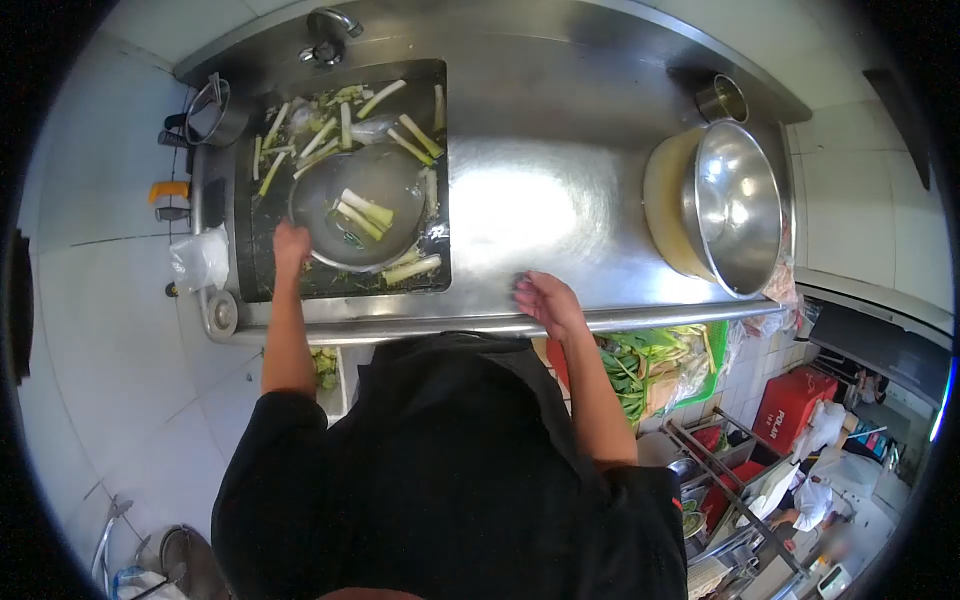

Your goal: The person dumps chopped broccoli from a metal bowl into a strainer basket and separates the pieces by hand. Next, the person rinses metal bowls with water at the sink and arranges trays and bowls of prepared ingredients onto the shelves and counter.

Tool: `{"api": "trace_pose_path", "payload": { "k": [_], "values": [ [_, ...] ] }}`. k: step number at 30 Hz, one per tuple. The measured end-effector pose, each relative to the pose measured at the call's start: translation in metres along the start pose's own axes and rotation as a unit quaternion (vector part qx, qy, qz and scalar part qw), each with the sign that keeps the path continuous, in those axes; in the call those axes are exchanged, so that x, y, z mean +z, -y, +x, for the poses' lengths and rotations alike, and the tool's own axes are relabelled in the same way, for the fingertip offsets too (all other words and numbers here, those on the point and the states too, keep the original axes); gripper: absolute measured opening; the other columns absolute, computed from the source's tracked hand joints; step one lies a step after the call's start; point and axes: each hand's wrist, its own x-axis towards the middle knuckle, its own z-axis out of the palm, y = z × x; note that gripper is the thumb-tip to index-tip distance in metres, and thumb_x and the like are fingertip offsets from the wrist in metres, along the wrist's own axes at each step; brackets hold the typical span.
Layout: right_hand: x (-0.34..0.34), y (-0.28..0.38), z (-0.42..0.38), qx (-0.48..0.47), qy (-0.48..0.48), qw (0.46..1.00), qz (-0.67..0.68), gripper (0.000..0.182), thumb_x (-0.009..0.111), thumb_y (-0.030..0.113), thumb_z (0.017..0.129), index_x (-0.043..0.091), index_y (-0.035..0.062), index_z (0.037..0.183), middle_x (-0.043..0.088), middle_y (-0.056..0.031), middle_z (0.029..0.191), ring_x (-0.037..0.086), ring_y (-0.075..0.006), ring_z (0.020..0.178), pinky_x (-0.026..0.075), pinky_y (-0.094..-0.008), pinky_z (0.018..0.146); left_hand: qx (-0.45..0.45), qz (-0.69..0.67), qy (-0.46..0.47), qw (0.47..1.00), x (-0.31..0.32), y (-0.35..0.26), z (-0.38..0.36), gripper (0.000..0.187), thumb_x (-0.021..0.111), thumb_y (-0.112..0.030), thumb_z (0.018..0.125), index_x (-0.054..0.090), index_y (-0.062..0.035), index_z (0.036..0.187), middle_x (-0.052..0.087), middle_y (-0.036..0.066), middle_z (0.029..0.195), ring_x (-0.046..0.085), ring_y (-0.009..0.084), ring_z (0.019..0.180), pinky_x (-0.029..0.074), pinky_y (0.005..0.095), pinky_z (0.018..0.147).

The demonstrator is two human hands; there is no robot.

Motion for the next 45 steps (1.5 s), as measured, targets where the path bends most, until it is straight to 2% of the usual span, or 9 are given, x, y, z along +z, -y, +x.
{"api": "trace_pose_path", "payload": {
  "k": [3, 6, 13, 18, 22, 28, 33, 35, 45],
  "values": [
    [0.019, 0.013, 0.015, -0.016, 0.006, 0.998, -0.065, 0.029, 0.059, 0.025, 0.092, 0.059, 0.0043, 0.112, 0.063, -0.0083, 0.102, 0.062, -0.02, 0.086, 0.051, -0.0331, 0.076, 0.072, 0.241, -0.032, 0.967, -0.085, -0.107, -0.052, 0.068, 0.055, -0.004, 0.07, 0.051, -0.0205, 0.135, 0.063, 0.021, 0.115, 0.063, 0.0358, 0.097, 0.05, 0.0433, 0.087],
    [0.039, 0.023, 0.02, -0.07, 0.008, 0.988, -0.135, 0.027, 0.061, 0.024, 0.091, 0.061, 0.004, 0.108, 0.064, -0.006, 0.095, 0.062, -0.017, 0.081, 0.05, -0.0303, 0.072, 0.343, 0.245, -0.243, 0.874, -0.11, -0.09, -0.048, 0.069, 0.053, 0.0, 0.07, 0.054, -0.0263, 0.133, 0.062, 0.013, 0.122, 0.061, 0.033, 0.105, 0.05, 0.04, 0.086],
    [0.074, 0.016, 0.032, -0.161, 0.095, 0.944, -0.273, 0.032, 0.063, 0.027, 0.09, 0.061, 0.0018, 0.11, 0.065, -0.0061, 0.095, 0.062, -0.0143, 0.083, 0.05, -0.0294, 0.07, 0.327, 0.023, -0.358, 0.874, -0.159, -0.122, -0.084, 0.059, 0.045, 0.009, 0.069, 0.064, -0.0083, 0.122, 0.062, 0.013, 0.124, 0.064, 0.0187, 0.09, 0.05, 0.0283, 0.076],
    [0.136, 0.034, 0.023, -0.035, 0.178, 0.982, -0.051, 0.053, 0.064, 0.033, 0.09, 0.046, 0.003, 0.129, 0.059, -0.0133, 0.114, 0.062, -0.0215, 0.09, 0.052, -0.0386, 0.08, 0.031, -0.405, -0.1, 0.908, -0.091, -0.064, -0.059, 0.05, 0.045, 0.013, 0.07, 0.061, 0.0024, 0.116, 0.066, 0.012, 0.103, 0.063, 0.0201, 0.089, 0.05, 0.0311, 0.079],
    [0.153, 0.055, 0.021, -0.018, 0.142, 0.989, -0.036, 0.067, 0.066, 0.036, 0.087, 0.035, 0.0036, 0.137, 0.054, -0.0157, 0.122, 0.062, -0.0269, 0.09, 0.055, -0.0436, 0.079, -0.002, -0.486, 0.101, 0.868, -0.017, -0.072, -0.068, 0.039, 0.052, 0.009, 0.078, 0.061, -0.001, 0.115, 0.067, 0.012, 0.102, 0.063, 0.0195, 0.085, 0.051, 0.0317, 0.076],
    [0.076, 0.041, 0.038, -0.096, -0.031, 0.99, -0.095, 0.038, 0.056, 0.001, 0.077, 0.051, -0.0108, 0.113, 0.062, -0.019, 0.098, 0.065, -0.0257, 0.079, 0.06, -0.0365, 0.057, 0.021, -0.371, 0.325, 0.87, 0.009, -0.147, -0.01, 0.042, 0.056, -0.038, 0.094, 0.06, -0.0041, 0.119, 0.065, 0.008, 0.11, 0.063, 0.017, 0.09, 0.047, 0.0321, 0.081],
    [0.05, 0.038, 0.029, -0.107, -0.073, 0.991, -0.023, 0.038, 0.057, 0.003, 0.079, 0.052, -0.0092, 0.115, 0.062, -0.0181, 0.101, 0.066, -0.0267, 0.085, 0.061, -0.037, 0.059, 0.213, -0.385, 0.239, 0.866, 0.077, -0.128, 0.252, 0.045, 0.052, -0.035, 0.094, 0.048, -0.0115, 0.133, 0.055, 0.006, 0.127, 0.061, 0.0224, 0.101, 0.049, 0.0343, 0.074],
    [0.046, 0.031, 0.032, -0.107, -0.064, 0.992, 0.003, 0.037, 0.057, 0.005, 0.081, 0.053, -0.0051, 0.117, 0.062, -0.0146, 0.101, 0.065, -0.0232, 0.082, 0.058, -0.036, 0.059, 0.007, -0.434, 0.222, 0.873, 0.074, -0.158, 0.334, 0.051, 0.048, -0.029, 0.096, 0.034, -0.0183, 0.144, 0.047, 0.003, 0.136, 0.053, 0.0276, 0.117, 0.042, 0.0491, 0.094],
    [0.059, 0.03, 0.021, -0.076, -0.049, 0.992, 0.085, 0.036, 0.059, 0.013, 0.087, 0.056, -0.0034, 0.118, 0.066, -0.0129, 0.099, 0.066, -0.023, 0.079, 0.056, -0.0338, 0.062, 0.029, -0.533, 0.289, 0.794, 0.046, -0.18, 0.347, 0.025, 0.055, -0.024, 0.093, 0.055, -0.0096, 0.114, 0.057, 0.004, 0.104, 0.055, 0.0169, 0.09, 0.043, 0.0308, 0.077]
  ]
}}
